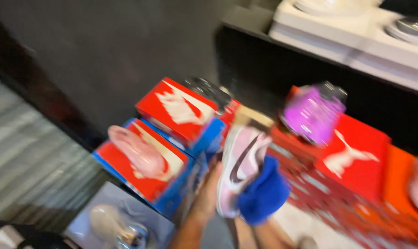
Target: Wiping and organizing shoe boxes in a warehouse storage area
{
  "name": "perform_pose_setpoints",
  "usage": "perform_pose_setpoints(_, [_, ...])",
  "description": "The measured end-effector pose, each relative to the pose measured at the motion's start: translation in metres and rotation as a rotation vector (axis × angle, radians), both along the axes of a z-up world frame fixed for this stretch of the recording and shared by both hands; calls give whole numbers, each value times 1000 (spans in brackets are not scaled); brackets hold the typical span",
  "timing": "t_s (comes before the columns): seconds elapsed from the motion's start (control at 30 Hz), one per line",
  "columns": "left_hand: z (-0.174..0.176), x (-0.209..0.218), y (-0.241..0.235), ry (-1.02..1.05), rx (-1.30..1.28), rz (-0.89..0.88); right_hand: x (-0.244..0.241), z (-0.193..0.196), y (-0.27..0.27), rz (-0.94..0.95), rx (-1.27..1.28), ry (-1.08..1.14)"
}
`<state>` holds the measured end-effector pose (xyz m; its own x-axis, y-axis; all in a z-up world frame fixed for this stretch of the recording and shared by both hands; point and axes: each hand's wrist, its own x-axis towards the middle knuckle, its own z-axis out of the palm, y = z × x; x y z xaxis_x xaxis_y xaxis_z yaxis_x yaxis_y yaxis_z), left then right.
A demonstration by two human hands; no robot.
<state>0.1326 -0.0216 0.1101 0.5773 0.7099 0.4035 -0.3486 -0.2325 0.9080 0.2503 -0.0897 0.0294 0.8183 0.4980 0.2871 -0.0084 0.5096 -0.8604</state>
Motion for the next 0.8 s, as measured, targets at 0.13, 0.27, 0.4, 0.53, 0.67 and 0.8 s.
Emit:
perform_pose_setpoints(0.13, [-57, 5, -104, 29, -747, -554, -48, -15, -123, -178, -109, -69])
perform_pose_setpoints(0.27, [-31, 2, -176, -69, -355, -661, -42, 29, -188, -361, -130, -134])
perform_pose_setpoints(0.4, [-30, 11, -200, 31, -629, -688, -71, 49, -228, -495, -131, -159])
perform_pose_setpoints(0.53, [18, -17, -215, -45, -313, -760, -88, 65, -240, -586, -118, -221])
perform_pose_setpoints(0.67, [-27, -25, -235, 26, -361, -576, -74, 95, -242, -614, -134, -278])
perform_pose_setpoints(0.8, [17, -31, -201, -196, -752, -571, -104, 90, -216, -567, -146, -324])
